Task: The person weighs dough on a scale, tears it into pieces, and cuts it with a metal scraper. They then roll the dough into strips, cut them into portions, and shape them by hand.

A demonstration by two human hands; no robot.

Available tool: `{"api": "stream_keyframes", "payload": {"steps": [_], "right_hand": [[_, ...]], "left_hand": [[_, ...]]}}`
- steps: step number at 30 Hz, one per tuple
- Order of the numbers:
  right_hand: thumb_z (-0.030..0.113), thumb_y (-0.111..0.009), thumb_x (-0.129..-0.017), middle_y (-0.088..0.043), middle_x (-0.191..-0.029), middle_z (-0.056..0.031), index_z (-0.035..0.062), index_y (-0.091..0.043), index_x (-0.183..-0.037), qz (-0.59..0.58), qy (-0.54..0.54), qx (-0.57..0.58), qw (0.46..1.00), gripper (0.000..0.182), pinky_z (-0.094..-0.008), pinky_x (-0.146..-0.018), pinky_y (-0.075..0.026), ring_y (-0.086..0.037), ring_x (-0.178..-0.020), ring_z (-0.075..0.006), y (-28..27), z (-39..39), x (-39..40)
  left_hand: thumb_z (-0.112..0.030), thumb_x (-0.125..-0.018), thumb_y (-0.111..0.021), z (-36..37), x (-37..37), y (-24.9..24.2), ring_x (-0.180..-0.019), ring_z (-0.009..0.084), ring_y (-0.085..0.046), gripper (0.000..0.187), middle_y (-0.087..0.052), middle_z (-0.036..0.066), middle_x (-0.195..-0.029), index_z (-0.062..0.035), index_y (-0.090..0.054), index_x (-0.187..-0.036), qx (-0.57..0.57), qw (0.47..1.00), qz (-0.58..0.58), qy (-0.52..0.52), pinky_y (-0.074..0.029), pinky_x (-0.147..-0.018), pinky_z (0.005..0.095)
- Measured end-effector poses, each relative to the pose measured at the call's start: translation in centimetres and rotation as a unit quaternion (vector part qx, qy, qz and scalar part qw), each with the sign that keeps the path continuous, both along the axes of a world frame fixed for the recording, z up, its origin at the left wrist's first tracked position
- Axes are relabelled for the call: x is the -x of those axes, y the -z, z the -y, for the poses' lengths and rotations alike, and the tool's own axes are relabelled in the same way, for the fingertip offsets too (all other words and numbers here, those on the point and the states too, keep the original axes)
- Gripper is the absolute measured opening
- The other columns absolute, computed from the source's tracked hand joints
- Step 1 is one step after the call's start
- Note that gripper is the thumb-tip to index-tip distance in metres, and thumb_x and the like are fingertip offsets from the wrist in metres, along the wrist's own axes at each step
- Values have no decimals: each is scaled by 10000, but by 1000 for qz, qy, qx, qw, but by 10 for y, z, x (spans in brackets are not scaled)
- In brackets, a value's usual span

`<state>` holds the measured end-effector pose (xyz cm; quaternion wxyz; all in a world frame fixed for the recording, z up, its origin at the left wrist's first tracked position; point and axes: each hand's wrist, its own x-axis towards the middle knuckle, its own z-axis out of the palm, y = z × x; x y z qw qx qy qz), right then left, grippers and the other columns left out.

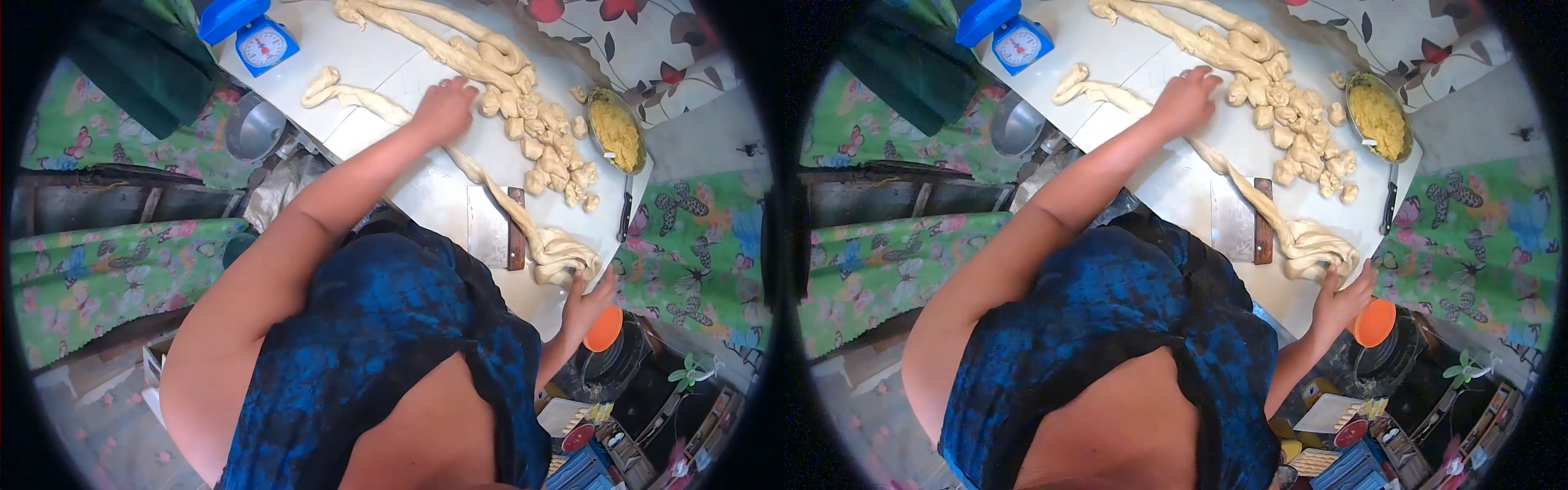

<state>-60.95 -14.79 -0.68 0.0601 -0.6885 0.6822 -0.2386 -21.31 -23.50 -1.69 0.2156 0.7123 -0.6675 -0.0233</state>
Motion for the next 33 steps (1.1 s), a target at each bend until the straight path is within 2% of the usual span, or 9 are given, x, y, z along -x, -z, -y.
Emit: {"api": "stream_keyframes", "payload": {"steps": [4, 6, 11, 12, 16, 20, 25, 27, 33], "right_hand": [[196, -643, -859, -424, -1312, -254, 30, -483, -1268, 60, -112, 65, 990, 470, -467, -1018, -324, -399, -1232, -397, -31, -2, -38], [175, -638, -862, -476, -1264, -245, 24, -532, -1207, 81, -146, 77, 983, 392, -443, -996, -351, -450, -1187, -375, -37, -4, -46], [205, -695, -821, -614, -847, -126, -15, -600, -908, 186, -176, -335, 907, 255, -330, -686, -484, -590, -717, -217, -37, -15, -53], [232, -740, -780, -600, -825, -101, 0, -593, -1010, 135, -203, -330, 912, 358, -312, -615, -473, -564, -657, -175, -32, -19, -55], [220, -778, -738, -576, -795, -81, 24, -527, -1176, 148, -162, -254, 942, 541, -311, -599, -453, -534, -638, -175, -19, -29, -88], [177, -801, -708, -558, -770, -64, 38, -492, -1238, 158, -96, -200, 962, 629, -302, -599, -448, -526, -635, -170, -5, -28, -97], [58, -780, -699, -517, -722, -16, 47, -420, -1085, 218, -96, -200, 951, 528, -232, -549, -420, -471, -606, -78, 9, -26, -87], [88, -792, -677, -510, -723, -29, 49, -431, -1046, 215, -83, -202, 952, 518, -248, -548, -423, -483, -595, -105, -2, -27, -88], [40, -759, -674, -487, -770, -13, 76, -432, -982, 295, -76, -244, 921, 450, -232, -580, -411, -472, -648, -98, 8, -28, -68]], "left_hand": [[-92, -764, -567, 14, -19, 17, -1054, 333, -542, 320, -573, 136, -1152, -69, -603, -1082, -29, 997, 74, -4, -446, -873, 451], [-52, -765, -540, 14, -21, 13, -997, 334, -558, 253, -598, 120, -1043, -57, -623, -1004, -63, 985, 102, 126, -466, -839, 417], [2, -749, -526, -13, -31, 9, -929, 329, -582, 253, -605, 136, -950, -55, -640, -966, -36, 992, -47, 113, -476, -800, 395], [14, -744, -524, -16, -41, 7, -901, 327, -590, 255, -605, 138, -938, -55, -643, -959, 11, 987, -119, 106, -477, -790, 398], [28, -755, -530, 12, -85, -9, -844, 324, -606, 242, -615, 153, -902, -39, -653, -953, 132, 983, -130, -12, -486, -758, 387], [4, -776, -544, 53, -93, -19, -841, 319, -610, 231, -628, 162, -922, -35, -651, -977, 148, 981, -124, 9, -489, -749, 378], [-60, -800, -569, 88, -92, 26, -896, 339, -604, 243, -658, 141, -972, -48, -651, -1029, 138, 984, -110, 5, -474, -803, 404], [-131, -834, -555, 80, -84, 22, -1142, 289, -528, 262, -675, 102, -991, -108, -656, -1075, 78, 995, -53, -29, -317, -984, 465], [-226, -848, -540, 69, -88, 25, -1275, 330, -413, 373, -682, 97, -967, -124, -571, -1205, 41, 998, 53, -15, -211, -1007, 557]]}}
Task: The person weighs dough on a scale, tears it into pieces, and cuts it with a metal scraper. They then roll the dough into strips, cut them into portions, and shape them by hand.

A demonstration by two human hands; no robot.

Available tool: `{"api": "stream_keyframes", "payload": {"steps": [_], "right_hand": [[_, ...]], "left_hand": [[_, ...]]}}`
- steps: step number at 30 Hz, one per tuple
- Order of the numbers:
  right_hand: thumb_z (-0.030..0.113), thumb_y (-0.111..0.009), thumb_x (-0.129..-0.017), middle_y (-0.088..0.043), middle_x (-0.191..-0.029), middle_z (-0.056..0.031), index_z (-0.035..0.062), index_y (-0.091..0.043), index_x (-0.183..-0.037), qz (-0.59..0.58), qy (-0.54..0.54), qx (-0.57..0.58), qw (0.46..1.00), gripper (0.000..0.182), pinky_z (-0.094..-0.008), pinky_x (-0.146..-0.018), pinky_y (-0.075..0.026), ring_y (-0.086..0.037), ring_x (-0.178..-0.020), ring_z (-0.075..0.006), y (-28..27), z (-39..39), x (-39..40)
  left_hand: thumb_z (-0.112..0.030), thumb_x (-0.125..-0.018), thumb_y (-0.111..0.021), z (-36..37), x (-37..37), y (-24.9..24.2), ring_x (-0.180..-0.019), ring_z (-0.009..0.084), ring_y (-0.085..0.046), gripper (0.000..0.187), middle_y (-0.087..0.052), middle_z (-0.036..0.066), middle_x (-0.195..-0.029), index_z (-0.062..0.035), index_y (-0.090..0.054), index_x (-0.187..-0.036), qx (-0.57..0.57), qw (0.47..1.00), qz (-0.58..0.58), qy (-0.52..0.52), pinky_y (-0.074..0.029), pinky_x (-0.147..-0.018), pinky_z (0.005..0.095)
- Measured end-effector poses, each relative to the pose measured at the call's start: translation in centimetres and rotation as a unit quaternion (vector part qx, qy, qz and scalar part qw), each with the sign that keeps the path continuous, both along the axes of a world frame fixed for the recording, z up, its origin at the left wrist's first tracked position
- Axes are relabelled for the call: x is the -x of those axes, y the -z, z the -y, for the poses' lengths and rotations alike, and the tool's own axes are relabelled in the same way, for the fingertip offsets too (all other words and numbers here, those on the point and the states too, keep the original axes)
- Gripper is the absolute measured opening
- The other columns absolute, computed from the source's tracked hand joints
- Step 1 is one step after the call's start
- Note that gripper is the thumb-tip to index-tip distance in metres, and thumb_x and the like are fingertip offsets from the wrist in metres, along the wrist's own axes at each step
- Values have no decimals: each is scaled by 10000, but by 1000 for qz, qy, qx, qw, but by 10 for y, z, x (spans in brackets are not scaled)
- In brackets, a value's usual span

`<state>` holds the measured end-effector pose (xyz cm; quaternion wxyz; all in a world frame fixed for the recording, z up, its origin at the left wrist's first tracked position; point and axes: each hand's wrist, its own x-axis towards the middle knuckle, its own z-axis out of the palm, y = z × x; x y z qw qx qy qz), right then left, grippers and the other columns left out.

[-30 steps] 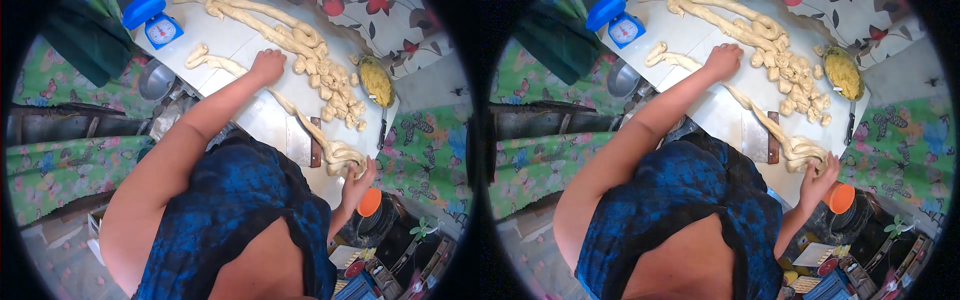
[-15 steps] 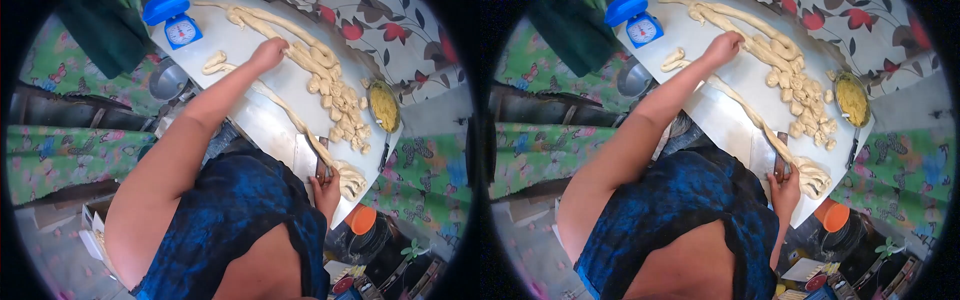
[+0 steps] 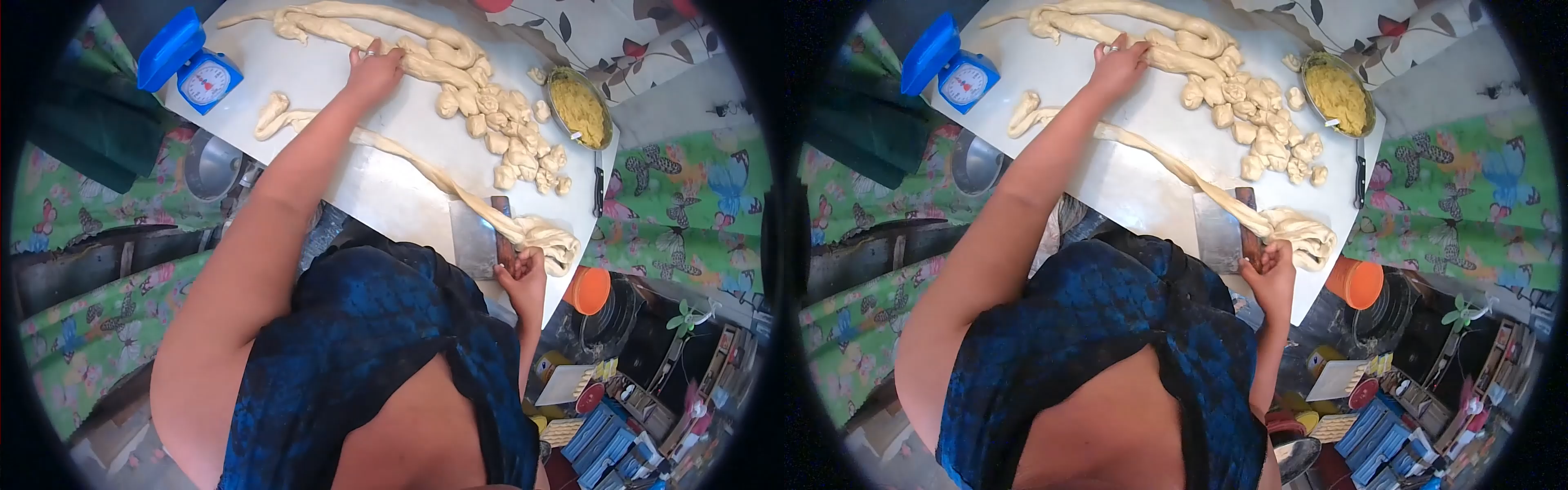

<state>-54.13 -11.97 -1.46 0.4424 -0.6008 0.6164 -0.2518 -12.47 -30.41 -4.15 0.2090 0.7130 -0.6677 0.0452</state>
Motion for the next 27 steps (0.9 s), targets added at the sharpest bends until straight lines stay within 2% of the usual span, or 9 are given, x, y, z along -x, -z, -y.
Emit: {"api": "stream_keyframes", "payload": {"steps": [2, 3, 5, 6, 11, 14, 17, 21, 27], "right_hand": [[-88, -660, -695, -460, -827, 12, 100, -448, -985, 213, 18, -24, 977, 406, -211, -672, -393, -451, -749, -84, 10, 2, 19], [-88, -660, -695, -460, -827, 12, 100, -448, -985, 212, 16, -22, 977, 406, -211, -672, -393, -451, -749, -84, 3, 4, 19], [-126, -592, -695, -457, -864, 7, 101, -460, -1014, 387, 129, -3, 913, 414, -220, -740, -385, -462, -815, -88, -15, 7, 14], [-115, -567, -687, -476, -918, 1, 91, -474, -1050, 389, 113, 4, 914, 428, -230, -799, -380, -481, -888, -97, -15, 10, 25], [-28, -594, -665, -531, -931, -13, 36, -542, -966, 299, 21, -38, 953, 312, -226, -826, -367, -491, -919, -106, -59, 17, 47], [53, -621, -631, -496, -927, -50, 20, -541, -923, 251, 11, 60, 966, 305, -254, -782, -378, -483, -886, -142, -62, 16, 72], [91, -631, -623, -458, -904, -65, 11, -528, -905, 348, 16, 111, 931, 311, -262, -749, -377, -465, -828, -148, -58, 13, 96], [136, -649, -678, -424, -876, -77, 20, -481, -927, 496, 54, 103, 861, 322, -250, -674, -392, -454, -741, -137, -39, 12, 106], [156, -680, -675, -430, -896, -61, 50, -481, -937, 427, 64, 103, 896, 347, -270, -752, -409, -464, -811, -145, -29, 13, 99]], "left_hand": [[-253, -846, -562, 1, 3, -27, -1289, 321, -395, 364, -663, 92, -1029, -132, -588, -1189, -38, 999, -32, -3, -221, -1011, 529], [-279, -845, -584, 3, 10, -39, -1302, 311, -377, 357, -644, 87, -1092, -139, -604, -1172, -79, 995, -67, -2, -230, -1016, 501], [-288, -827, -608, 10, 30, -49, -1296, 312, -379, 355, -608, 89, -1155, -144, -614, -1152, -10, 997, -77, -6, -236, -1018, 496], [-297, -810, -632, 14, 40, -51, -1291, 313, -380, 355, -573, 91, -1219, -150, -623, -1133, 53, 995, -85, -9, -243, -1019, 490], [-271, -805, -640, 42, 89, -45, -1275, 319, -384, 302, -515, 90, -1289, -147, -642, -1080, 41, 986, -48, 154, -248, -1035, 491], [-260, -804, -637, 59, 115, -46, -1277, 317, -381, 306, -520, 92, -1278, -147, -641, -1089, 22, 975, -56, 215, -252, -1044, 488], [-249, -799, -634, 84, 140, -45, -1273, 298, -389, 318, -528, 89, -1259, -135, -640, -1096, 3, 962, -73, 262, -278, -1037, 462], [-195, -777, -614, 143, 173, -26, -1163, 287, -511, 397, -558, 93, -1230, -113, -601, -1165, -76, 964, -120, 224, -410, -965, 418], [-248, -749, -652, 189, 204, -8, -1105, 299, -552, 511, -566, 91, -1219, -132, -549, -1236, -122, 964, -88, 220, -457, -919, 414]]}}
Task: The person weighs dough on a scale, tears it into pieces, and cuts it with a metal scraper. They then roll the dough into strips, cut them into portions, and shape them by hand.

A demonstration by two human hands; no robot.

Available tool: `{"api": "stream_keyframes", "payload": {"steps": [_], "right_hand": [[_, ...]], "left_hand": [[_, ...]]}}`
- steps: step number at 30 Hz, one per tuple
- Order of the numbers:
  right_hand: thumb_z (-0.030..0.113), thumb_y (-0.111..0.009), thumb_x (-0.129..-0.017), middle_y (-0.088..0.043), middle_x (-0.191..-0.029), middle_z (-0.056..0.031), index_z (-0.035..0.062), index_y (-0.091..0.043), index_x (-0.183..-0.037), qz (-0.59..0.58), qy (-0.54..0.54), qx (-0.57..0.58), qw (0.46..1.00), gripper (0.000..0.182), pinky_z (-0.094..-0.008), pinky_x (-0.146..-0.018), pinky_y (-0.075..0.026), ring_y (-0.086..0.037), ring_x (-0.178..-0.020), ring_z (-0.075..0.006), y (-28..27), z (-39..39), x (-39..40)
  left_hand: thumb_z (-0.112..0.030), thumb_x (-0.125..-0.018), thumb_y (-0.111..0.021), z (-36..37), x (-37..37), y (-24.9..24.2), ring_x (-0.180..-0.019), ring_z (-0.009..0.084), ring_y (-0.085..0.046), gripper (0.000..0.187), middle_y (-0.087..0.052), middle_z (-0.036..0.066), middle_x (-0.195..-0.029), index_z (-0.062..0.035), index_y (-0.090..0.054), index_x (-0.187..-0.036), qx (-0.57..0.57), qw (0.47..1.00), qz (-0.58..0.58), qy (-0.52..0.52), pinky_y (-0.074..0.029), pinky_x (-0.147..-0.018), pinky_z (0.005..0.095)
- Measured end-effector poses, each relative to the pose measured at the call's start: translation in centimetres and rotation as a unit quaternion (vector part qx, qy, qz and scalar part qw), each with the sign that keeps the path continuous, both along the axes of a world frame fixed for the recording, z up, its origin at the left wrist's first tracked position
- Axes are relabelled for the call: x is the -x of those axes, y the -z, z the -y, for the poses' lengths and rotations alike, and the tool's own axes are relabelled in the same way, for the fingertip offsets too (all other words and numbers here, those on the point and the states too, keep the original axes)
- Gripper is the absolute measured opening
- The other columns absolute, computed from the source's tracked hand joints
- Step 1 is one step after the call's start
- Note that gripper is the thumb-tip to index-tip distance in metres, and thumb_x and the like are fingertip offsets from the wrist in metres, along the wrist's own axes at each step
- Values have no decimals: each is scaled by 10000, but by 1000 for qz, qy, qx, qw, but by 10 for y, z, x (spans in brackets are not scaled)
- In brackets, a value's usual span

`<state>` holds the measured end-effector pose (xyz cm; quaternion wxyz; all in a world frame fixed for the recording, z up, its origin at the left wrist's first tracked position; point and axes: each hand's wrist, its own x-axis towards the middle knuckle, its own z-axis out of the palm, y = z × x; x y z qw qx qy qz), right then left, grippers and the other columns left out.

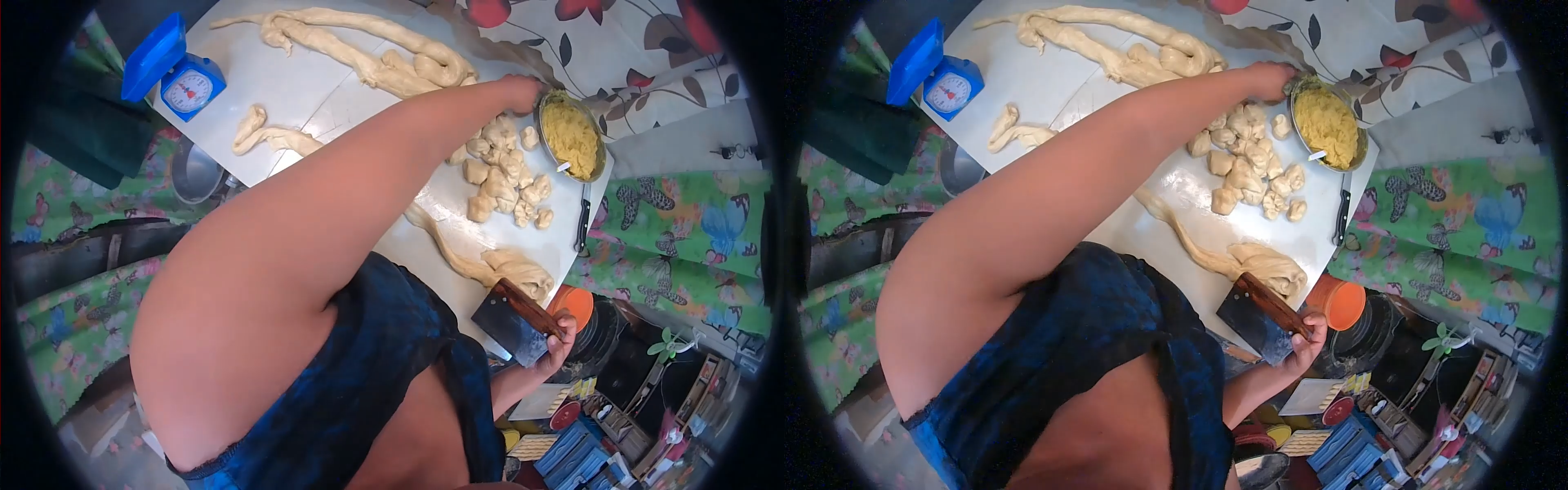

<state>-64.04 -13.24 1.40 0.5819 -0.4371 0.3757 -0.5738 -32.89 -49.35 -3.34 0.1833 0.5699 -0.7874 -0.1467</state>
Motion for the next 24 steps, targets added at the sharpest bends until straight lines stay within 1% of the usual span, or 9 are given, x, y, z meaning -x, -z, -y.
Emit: {"api": "stream_keyframes", "payload": {"steps": [4, 6, 13, 15, 16, 18, 21, 22, 24], "right_hand": [[192, -694, -650, -423, -899, -66, 56, -480, -935, 8, 31, -44, 998, 382, -263, -772, -370, -435, -843, -152, 9, -2, 6], [185, -692, -651, -415, -893, -71, 53, -473, -926, 1, 33, -33, 999, 376, -258, -754, -365, -416, -841, -151, 12, 2, 9], [176, -675, -673, -364, -867, -56, 50, -465, -931, 44, -31, -1, 999, 355, -278, -739, -358, -403, -814, -158, -1, 30, -13], [163, -672, -673, -367, -870, -59, 50, -465, -936, 47, -47, 15, 998, 353, -285, -740, -370, -412, -813, -162, 3, 36, -10], [149, -669, -672, -370, -873, -62, 50, -466, -941, 49, -52, 33, 997, 352, -293, -742, -383, -421, -811, -165, 4, 39, -13], [133, -675, -713, -407, -910, -74, 29, -462, -986, 102, -85, 43, 990, 362, -306, -757, -436, -495, -822, -179, 0, 42, -21], [120, -646, -743, -415, -940, -74, 20, -463, -998, 175, -120, 37, 976, 330, -376, -816, -453, -536, -904, -236, 5, 43, -18], [110, -623, -763, -441, -982, -81, 31, -479, -1039, 190, -124, 34, 973, 322, -439, -871, -447, -536, -961, -265, 7, 44, -17], [115, -588, -792, -478, -949, -108, 33, -485, -1034, 235, -80, 18, 969, 275, -452, -890, -458, -540, -990, -269, 6, 46, -24]], "left_hand": [[-321, -752, -674, -1, 0, 3, -1096, 296, -560, 503, -591, 95, -1176, -145, -566, -1211, 69, 995, 69, -13, -475, -888, 411], [-410, -763, -675, 7, -5, 1, -1096, 292, -561, 491, -622, 89, -1112, -164, -588, -1178, -75, 995, 60, 11, -448, -914, 435], [-521, -819, -588, -46, -30, -28, -1122, 295, -539, 517, -620, 96, -1103, -156, -594, -1187, -51, 975, 212, 42, -334, -992, 494], [-551, -836, -553, -73, -37, -33, -1209, 299, -465, 574, -550, 130, -1232, -147, -569, -1242, 19, 996, 79, -32, -300, -1016, 478], [-551, -836, -553, -91, -43, -35, -1209, 299, -465, 574, -550, 130, -1232, -147, -569, -1242, 17, 995, 83, -47, -300, -1016, 478], [-528, -840, -568, -134, -63, -42, -1286, 301, -380, 580, -456, 148, -1349, -152, -546, -1280, 118, 992, 44, 10, -261, -1043, 464], [-450, -841, -612, -217, -112, -50, -1308, 309, -353, 523, -427, 144, -1382, -148, -558, -1265, 143, 990, -13, -1, -252, -1054, 463], [-412, -839, -629, -244, -133, -52, -1306, 312, -357, 490, -431, 144, -1378, -142, -573, -1244, 132, 991, -21, -29, -251, -1057, 464], [-367, -823, -654, -293, -178, -52, -1297, 321, -366, 444, -446, 156, -1358, -121, -606, -1189, 117, 985, -41, -116, -264, -1052, 463]]}}
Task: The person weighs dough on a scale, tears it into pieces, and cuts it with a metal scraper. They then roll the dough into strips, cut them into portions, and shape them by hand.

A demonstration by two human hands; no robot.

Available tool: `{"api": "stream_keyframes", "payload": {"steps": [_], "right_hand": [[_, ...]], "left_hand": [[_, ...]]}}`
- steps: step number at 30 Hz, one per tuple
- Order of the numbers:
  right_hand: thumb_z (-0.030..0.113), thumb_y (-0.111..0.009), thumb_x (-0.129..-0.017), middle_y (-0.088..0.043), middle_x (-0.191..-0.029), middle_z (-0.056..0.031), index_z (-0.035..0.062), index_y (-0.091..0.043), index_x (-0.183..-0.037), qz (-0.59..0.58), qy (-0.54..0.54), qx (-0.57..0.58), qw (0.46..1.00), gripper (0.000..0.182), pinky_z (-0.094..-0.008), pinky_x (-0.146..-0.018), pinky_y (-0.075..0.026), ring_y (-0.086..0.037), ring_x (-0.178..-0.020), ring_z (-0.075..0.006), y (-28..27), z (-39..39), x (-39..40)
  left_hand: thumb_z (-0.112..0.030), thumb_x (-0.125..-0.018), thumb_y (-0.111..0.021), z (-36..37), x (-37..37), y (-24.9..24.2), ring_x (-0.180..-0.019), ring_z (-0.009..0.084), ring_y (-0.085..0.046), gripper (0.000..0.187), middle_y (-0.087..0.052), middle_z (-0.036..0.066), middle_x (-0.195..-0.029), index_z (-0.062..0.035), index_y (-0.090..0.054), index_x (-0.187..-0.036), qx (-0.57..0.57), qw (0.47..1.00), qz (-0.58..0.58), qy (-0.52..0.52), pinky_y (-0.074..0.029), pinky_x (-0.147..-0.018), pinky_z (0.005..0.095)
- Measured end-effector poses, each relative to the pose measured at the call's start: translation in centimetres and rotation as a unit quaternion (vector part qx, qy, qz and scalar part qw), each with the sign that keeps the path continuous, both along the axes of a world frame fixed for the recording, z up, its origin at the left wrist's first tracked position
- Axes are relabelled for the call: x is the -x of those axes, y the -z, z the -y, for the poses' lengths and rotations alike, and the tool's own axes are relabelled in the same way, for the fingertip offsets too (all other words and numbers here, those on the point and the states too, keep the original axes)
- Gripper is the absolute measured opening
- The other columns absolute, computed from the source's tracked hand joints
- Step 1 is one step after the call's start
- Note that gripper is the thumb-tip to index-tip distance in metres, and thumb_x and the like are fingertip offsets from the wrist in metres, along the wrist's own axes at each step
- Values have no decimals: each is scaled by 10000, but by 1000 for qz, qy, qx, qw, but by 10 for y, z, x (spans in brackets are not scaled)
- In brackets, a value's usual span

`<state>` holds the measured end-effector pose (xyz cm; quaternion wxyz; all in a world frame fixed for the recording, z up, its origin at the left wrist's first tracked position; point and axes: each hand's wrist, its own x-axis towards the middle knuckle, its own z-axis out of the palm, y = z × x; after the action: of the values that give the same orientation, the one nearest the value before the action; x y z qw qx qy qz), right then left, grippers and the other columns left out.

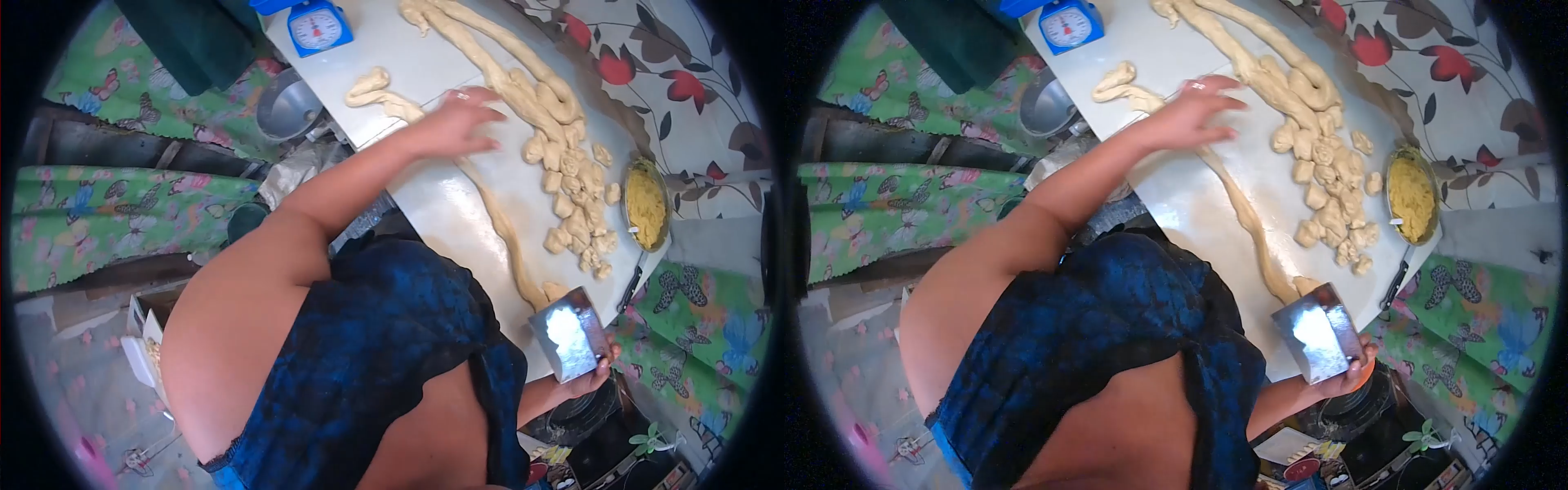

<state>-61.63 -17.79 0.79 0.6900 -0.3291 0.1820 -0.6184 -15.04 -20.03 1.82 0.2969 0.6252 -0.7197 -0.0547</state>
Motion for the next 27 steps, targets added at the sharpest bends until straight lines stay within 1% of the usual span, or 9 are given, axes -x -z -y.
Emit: {"api": "stream_keyframes", "payload": {"steps": [1, 5, 12, 17, 21, 23, 24, 26, 27], "right_hand": [[95, -562, -810, -531, -1183, -190, 39, -506, -1095, 25, 5, -22, 999, 295, -563, -1009, -384, -493, -1175, -353, 7, 1, 8], [63, -548, -809, -424, -1390, -212, 91, -547, -1154, 67, -68, -27, 995, 347, -625, -1003, -366, -422, -1262, -412, -1, 6, -23], [71, -594, -780, -474, -1348, -199, 101, -570, -1139, 23, -116, -52, 992, 361, -592, -997, -399, -457, -1232, -408, 9, 13, -67], [21, -586, -771, -525, -1242, -256, 74, -477, -1046, -127, -47, -28, 990, 300, -443, -1014, -409, -552, -1124, -328, 16, 3, -99], [2, -585, -759, -523, -1245, -239, 85, -460, -1033, -134, -49, -20, 989, 312, -424, -1020, -401, -541, -1140, -310, 20, -9, -120], [6, -593, -754, -531, -1231, -229, 92, -451, -1024, -115, -68, -21, 991, 317, -417, -1020, -398, -536, -1141, -301, 24, -12, -128], [6, -593, -754, -531, -1231, -229, 92, -451, -1024, -114, -65, -21, 991, 317, -417, -1020, -398, -536, -1141, -301, 24, -15, -131], [12, -602, -748, -533, -1221, -221, 96, -444, -1012, -118, -83, -40, 989, 319, -414, -1017, -396, -535, -1134, -291, 25, -22, -135], [12, -597, -746, -534, -1218, -216, 98, -439, -999, -118, -90, -51, 988, 310, -417, -1022, -383, -527, -1139, -289, 23, -24, -136]], "left_hand": [[-360, -809, -662, -20, -24, 4, -1290, 326, -372, 430, -458, 168, -1342, -106, -623, -1154, -4, 998, -20, -57, -277, -1043, 461], [-263, -816, -667, -85, -104, 20, -1070, 350, -553, 320, -595, 196, -1116, -47, -653, -1053, 65, 963, -62, -254, -429, -938, 398], [-319, -826, -652, -86, -161, 53, -1087, 334, -549, 390, -604, 176, -1118, -71, -621, -1125, 55, 896, -254, -359, -412, -954, 405], [-444, -751, -685, -50, -147, 45, -1080, 311, -547, 547, -617, 165, -1091, -98, -588, -1163, -96, 925, 28, -366, -347, -960, 465], [-400, -769, -695, -41, -153, 51, -914, 244, -569, 549, -589, 117, -973, -96, -524, -1193, -125, 937, 12, -325, -449, -762, 421], [-306, -778, -687, -37, -153, 61, -826, 201, -570, 547, -553, 100, -936, -100, -449, -1226, 20, 909, -264, -321, -464, -650, 382], [-306, -778, -687, -34, -146, 49, -826, 201, -570, 547, -553, 100, -936, -100, -449, -1226, 20, 910, -263, -319, -464, -650, 382], [-218, -771, -683, -32, -125, 11, -756, 178, -560, 574, -530, 98, -984, -93, -403, -1256, 137, 723, -622, -268, -465, -580, 330], [-177, -775, -666, -31, -131, 3, -916, 240, -579, 634, -522, 147, -1118, -93, -371, -1330, 93, 722, -655, -202, -500, -728, 365]]}}
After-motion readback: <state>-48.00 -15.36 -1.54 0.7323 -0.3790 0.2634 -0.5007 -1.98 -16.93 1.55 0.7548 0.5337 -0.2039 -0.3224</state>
